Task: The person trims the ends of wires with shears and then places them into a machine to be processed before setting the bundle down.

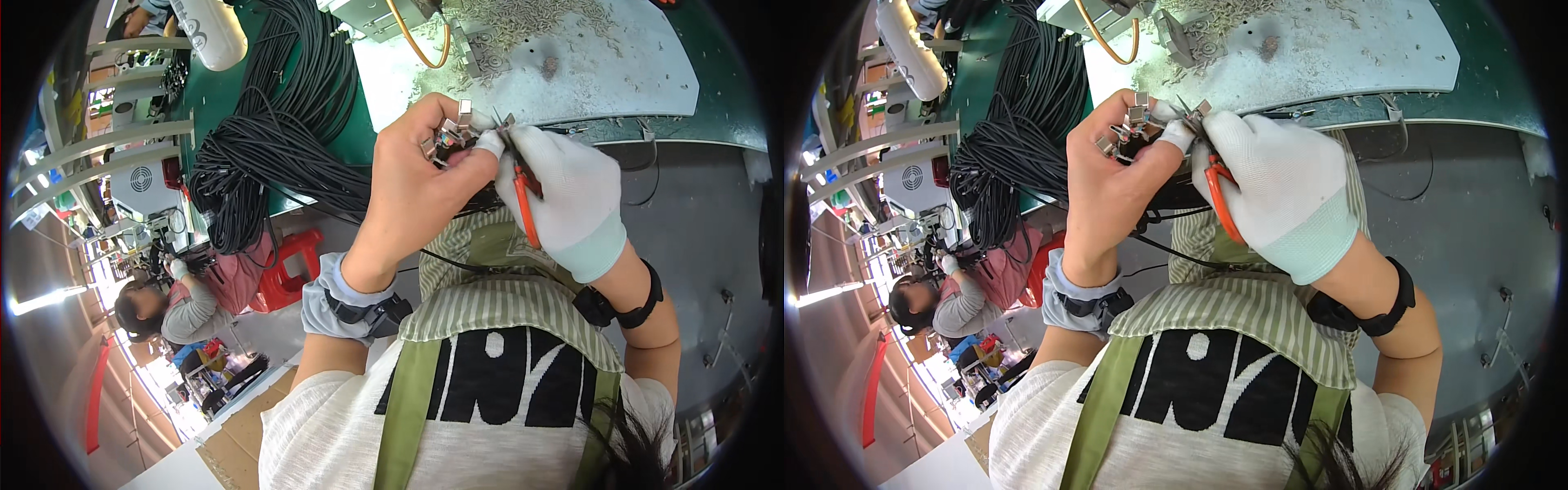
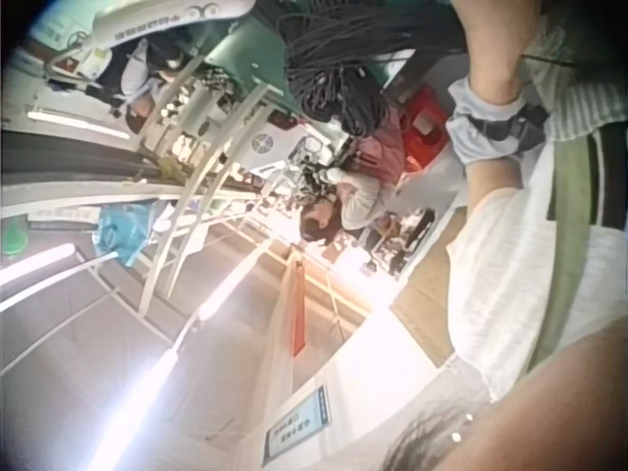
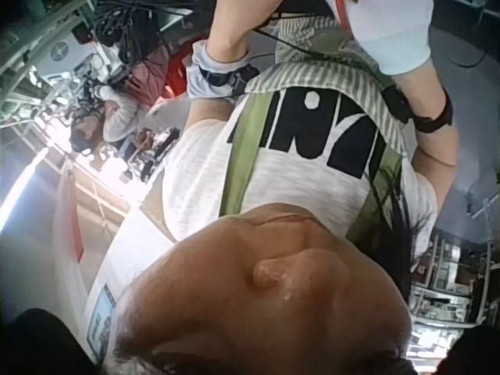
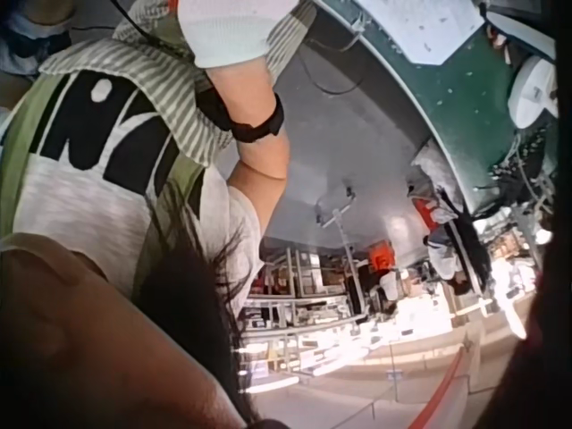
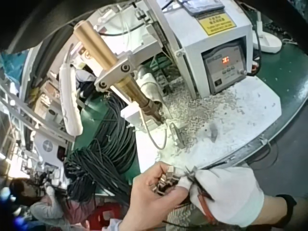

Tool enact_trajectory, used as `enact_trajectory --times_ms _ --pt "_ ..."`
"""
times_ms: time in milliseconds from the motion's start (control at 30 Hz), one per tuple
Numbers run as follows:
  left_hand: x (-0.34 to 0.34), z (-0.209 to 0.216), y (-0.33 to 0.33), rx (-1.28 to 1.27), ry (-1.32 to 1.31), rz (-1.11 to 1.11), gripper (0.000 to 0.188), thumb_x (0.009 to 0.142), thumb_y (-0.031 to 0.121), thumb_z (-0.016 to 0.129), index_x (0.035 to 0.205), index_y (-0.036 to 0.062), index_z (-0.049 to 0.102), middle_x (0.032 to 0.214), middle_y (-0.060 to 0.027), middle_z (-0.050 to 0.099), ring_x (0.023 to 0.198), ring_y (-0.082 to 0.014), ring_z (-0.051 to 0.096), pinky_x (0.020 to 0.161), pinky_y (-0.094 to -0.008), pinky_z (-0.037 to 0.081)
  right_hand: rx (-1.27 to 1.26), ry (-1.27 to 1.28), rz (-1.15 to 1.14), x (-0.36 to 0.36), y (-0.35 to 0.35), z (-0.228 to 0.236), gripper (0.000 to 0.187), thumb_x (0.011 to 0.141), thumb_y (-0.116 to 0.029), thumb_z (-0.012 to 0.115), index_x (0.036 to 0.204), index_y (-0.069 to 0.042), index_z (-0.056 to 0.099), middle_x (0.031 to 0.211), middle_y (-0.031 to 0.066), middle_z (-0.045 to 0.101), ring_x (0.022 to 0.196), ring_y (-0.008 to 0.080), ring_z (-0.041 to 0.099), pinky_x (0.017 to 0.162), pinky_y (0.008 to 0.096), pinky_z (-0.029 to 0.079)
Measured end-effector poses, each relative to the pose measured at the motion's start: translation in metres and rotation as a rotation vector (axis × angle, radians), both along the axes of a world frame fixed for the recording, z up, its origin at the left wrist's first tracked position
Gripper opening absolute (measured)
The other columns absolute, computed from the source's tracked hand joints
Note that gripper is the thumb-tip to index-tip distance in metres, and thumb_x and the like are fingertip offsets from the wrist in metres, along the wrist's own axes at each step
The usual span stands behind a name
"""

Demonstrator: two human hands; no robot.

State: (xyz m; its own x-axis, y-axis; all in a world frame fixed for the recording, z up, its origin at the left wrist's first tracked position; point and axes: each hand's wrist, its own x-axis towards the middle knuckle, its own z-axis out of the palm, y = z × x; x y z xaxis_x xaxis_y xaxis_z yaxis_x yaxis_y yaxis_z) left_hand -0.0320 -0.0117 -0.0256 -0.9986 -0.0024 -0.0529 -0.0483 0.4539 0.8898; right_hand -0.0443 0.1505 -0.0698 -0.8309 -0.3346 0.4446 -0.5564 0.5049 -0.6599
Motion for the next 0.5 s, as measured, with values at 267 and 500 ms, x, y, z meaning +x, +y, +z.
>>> enact_trajectory --times_ms 267,500 --pt "-0.027 0.001 -0.047 0.133 -0.145 0.062 0.007 0.083 0.007 0.061 0.08 0.0021 0.057 0.062 0.0048 0.047 0.055 -0.0009 0.039 0.048 -0.0178 0.03 -0.487 -0.849 0.091 -0.006 0.025 0.016 0.019 0.088 -0.019 0.056 0.08 -0.002 0.062 0.056 0.009 0.054 0.049 0.0192 0.056 0.047 0.0293 0.042" --pt "-0.08 -0.007 -0.064 0.628 -0.423 -0.121 0.014 0.088 0.011 0.056 0.075 0.0089 0.051 0.059 0.0078 0.038 0.047 -0.0017 0.026 0.041 -0.0194 0.018 -0.375 -0.787 0.272 -0.087 0.013 0.019 0.031 0.087 -0.027 0.061 0.075 0.001 0.061 0.052 0.0048 0.053 0.039 0.0159 0.051 0.04 0.0276 0.042"
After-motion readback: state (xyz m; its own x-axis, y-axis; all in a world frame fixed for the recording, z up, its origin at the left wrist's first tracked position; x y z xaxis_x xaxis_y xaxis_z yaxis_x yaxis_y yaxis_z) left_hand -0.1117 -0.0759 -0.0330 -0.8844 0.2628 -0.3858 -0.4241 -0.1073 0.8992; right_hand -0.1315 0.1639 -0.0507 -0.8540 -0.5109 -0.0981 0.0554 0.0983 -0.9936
